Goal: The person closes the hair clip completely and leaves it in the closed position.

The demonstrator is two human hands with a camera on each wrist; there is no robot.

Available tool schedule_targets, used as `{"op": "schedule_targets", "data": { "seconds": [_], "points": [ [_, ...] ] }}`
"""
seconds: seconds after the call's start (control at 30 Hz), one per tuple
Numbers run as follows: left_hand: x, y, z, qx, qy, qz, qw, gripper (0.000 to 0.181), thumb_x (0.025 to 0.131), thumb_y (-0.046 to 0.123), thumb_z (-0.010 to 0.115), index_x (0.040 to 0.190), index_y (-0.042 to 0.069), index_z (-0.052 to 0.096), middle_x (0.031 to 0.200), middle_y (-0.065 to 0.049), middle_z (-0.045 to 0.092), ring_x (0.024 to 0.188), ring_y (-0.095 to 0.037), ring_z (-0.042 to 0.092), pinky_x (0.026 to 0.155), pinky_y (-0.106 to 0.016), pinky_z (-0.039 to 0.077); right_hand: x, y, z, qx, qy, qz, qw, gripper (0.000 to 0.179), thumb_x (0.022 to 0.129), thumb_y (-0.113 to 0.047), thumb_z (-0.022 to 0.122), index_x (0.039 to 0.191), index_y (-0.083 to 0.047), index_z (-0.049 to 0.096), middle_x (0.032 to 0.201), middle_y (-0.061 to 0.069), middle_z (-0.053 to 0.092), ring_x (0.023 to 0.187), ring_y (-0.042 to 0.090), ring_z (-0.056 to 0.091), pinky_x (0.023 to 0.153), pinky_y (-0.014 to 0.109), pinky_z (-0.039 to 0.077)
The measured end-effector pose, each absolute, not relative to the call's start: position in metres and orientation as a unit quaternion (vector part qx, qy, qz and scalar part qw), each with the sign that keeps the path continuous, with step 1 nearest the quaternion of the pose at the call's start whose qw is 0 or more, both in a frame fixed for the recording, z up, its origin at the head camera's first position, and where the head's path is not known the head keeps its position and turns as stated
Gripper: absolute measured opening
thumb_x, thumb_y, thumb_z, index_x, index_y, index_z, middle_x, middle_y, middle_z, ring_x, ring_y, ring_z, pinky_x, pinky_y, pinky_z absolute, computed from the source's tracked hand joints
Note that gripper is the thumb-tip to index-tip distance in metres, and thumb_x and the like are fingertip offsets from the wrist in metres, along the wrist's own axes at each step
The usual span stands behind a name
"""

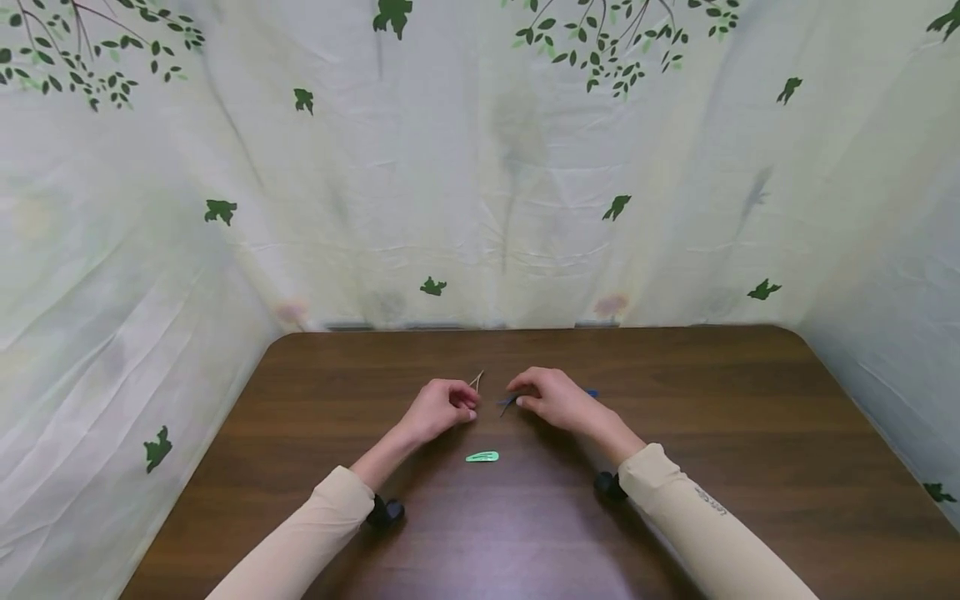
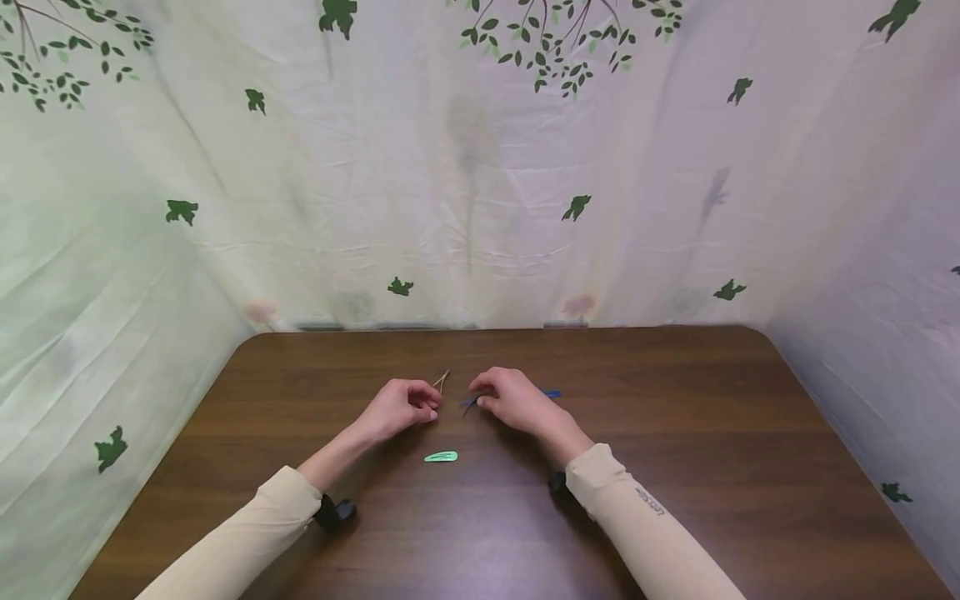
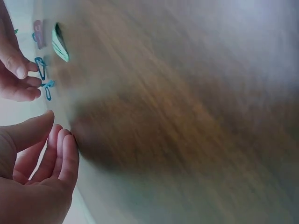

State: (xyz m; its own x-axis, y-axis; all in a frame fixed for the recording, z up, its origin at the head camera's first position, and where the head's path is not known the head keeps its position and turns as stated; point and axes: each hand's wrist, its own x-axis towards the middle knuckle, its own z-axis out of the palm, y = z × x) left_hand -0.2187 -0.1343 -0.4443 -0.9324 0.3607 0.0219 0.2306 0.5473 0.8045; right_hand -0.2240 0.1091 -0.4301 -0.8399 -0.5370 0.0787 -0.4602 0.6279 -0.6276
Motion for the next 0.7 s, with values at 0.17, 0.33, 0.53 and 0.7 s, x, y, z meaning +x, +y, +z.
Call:
{"op": "schedule_targets", "data": {
  "seconds": [0.17, 0.33, 0.53, 0.7],
  "points": [
    [-0.222, -0.133, -0.446, 0.175, 0.875, 0.443, 0.088, 0.018, 0.080, -0.003, 0.076, 0.097, 0.002, 0.073, 0.082, -0.002, 0.069, 0.075, -0.013, 0.062, 0.069, -0.026, 0.051, -0.228, 0.107, -0.431, -0.273, 0.905, -0.316, 0.076, 0.022, 0.093, -0.007, 0.067, 0.114, -0.009, 0.071, 0.109, 0.001, 0.067, 0.102, 0.018, 0.061, 0.090, 0.037, 0.048],
    [-0.225, -0.137, -0.446, 0.172, 0.861, 0.465, 0.109, 0.020, 0.080, -0.007, 0.073, 0.100, -0.003, 0.073, 0.082, -0.007, 0.069, 0.075, -0.017, 0.062, 0.067, -0.026, 0.050, -0.232, 0.107, -0.436, -0.262, 0.907, -0.316, 0.093, 0.020, 0.092, -0.006, 0.068, 0.111, -0.012, 0.072, 0.103, -0.002, 0.069, 0.099, 0.016, 0.060, 0.089, 0.037, 0.048],
    [-0.228, -0.137, -0.447, 0.173, 0.862, 0.463, 0.111, 0.020, 0.079, -0.007, 0.073, 0.099, -0.003, 0.072, 0.079, -0.007, 0.067, 0.072, -0.014, 0.060, 0.066, -0.024, 0.048, -0.234, 0.108, -0.441, -0.246, 0.904, -0.335, 0.104, 0.017, 0.091, -0.008, 0.070, 0.106, -0.015, 0.074, 0.096, -0.005, 0.069, 0.092, 0.012, 0.061, 0.086, 0.036, 0.048],
    [-0.229, -0.137, -0.450, 0.173, 0.871, 0.448, 0.104, 0.019, 0.079, -0.005, 0.075, 0.098, 0.001, 0.073, 0.077, -0.003, 0.066, 0.072, -0.013, 0.059, 0.066, -0.023, 0.048, -0.236, 0.106, -0.441, -0.247, 0.898, -0.348, 0.109, 0.014, 0.090, -0.008, 0.072, 0.102, -0.014, 0.074, 0.090, -0.005, 0.069, 0.084, 0.011, 0.060, 0.080, 0.034, 0.049]
  ]
}}
